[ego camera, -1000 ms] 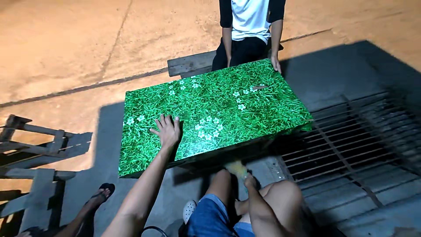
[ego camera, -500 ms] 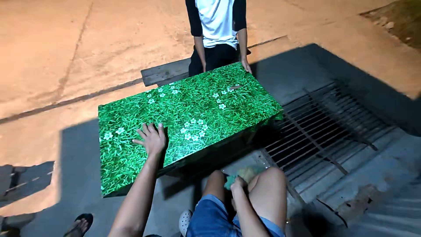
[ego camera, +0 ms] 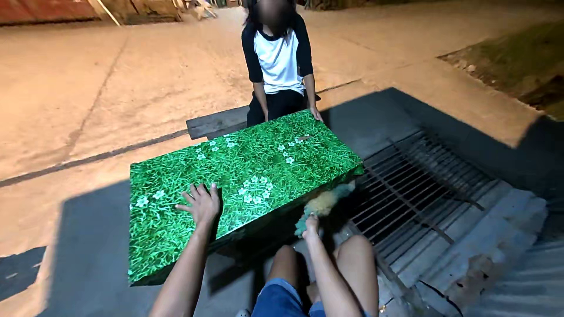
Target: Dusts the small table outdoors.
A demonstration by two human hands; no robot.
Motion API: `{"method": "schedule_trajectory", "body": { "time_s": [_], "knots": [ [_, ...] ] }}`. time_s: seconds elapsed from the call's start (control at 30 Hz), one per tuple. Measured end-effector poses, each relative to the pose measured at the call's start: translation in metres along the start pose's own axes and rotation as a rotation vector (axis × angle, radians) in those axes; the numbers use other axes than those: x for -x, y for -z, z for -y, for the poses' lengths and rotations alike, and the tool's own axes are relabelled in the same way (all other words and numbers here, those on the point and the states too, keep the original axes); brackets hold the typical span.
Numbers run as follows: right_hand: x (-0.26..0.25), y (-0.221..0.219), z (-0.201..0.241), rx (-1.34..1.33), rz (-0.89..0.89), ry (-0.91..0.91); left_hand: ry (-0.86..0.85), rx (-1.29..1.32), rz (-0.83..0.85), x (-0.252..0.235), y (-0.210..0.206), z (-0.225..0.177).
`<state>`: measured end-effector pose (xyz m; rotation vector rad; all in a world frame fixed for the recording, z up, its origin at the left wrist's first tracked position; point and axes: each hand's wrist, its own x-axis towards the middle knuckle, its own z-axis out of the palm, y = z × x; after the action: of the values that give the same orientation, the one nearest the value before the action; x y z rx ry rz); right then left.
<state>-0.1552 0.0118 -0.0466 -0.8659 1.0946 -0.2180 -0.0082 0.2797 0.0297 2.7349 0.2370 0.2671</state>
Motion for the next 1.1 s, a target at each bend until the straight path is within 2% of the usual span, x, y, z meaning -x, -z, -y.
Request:
{"method": "schedule_trajectory", "body": {
  "time_s": [0.07,0.17,0.27,0.37,0.43,0.47,0.5,0.6,0.67,0.8,0.83,0.9,0.97,1.0,1.1],
  "knots": [
    [0.007,0.023,0.017,-0.157,-0.102,0.007,0.017,0.007,0.009,0.002,0.001,0.000],
    [0.023,0.059,0.039,-0.191,-0.277,0.228,0.009,0.027,-0.017,0.000,-0.002,0.000],
    [0.029,0.088,0.048,0.190,-0.236,0.627,0.004,0.046,-0.029,0.000,-0.006,0.004],
    [0.043,0.110,0.067,0.687,0.013,0.926,-0.013,0.075,-0.038,0.002,-0.007,0.002],
    [0.051,0.118,0.093,0.999,0.177,0.903,-0.016,0.092,-0.038,0.003,-0.004,0.001],
    [0.054,0.120,0.109,1.131,0.183,0.830,-0.016,0.094,-0.043,0.004,-0.003,0.002],
    [0.052,0.122,0.125,1.203,0.124,0.763,-0.019,0.098,-0.049,0.004,-0.003,0.003],
    [0.037,0.122,0.159,1.245,-0.211,0.632,-0.024,0.111,-0.059,0.003,-0.002,0.004],
    [0.040,0.116,0.162,1.299,-0.251,0.613,-0.021,0.109,-0.050,0.004,-0.002,0.005],
    [0.057,0.094,0.145,1.367,0.165,0.674,-0.019,0.106,-0.040,0.005,0.004,0.001],
    [0.055,0.089,0.144,1.355,0.171,0.682,-0.018,0.108,-0.034,0.006,0.006,0.001],
    [0.046,0.073,0.145,1.318,0.059,0.684,-0.008,0.113,-0.029,0.007,0.009,-0.001],
    [0.046,0.044,0.134,1.342,0.023,0.677,0.008,0.102,-0.015,0.009,0.010,-0.002],
    [0.053,0.026,0.125,1.379,0.086,0.692,0.018,0.089,-0.007,0.010,0.011,-0.001],
    [0.071,-0.027,0.108,1.475,0.452,0.764,0.032,0.054,0.007,0.004,0.011,0.001]
  ]
}}
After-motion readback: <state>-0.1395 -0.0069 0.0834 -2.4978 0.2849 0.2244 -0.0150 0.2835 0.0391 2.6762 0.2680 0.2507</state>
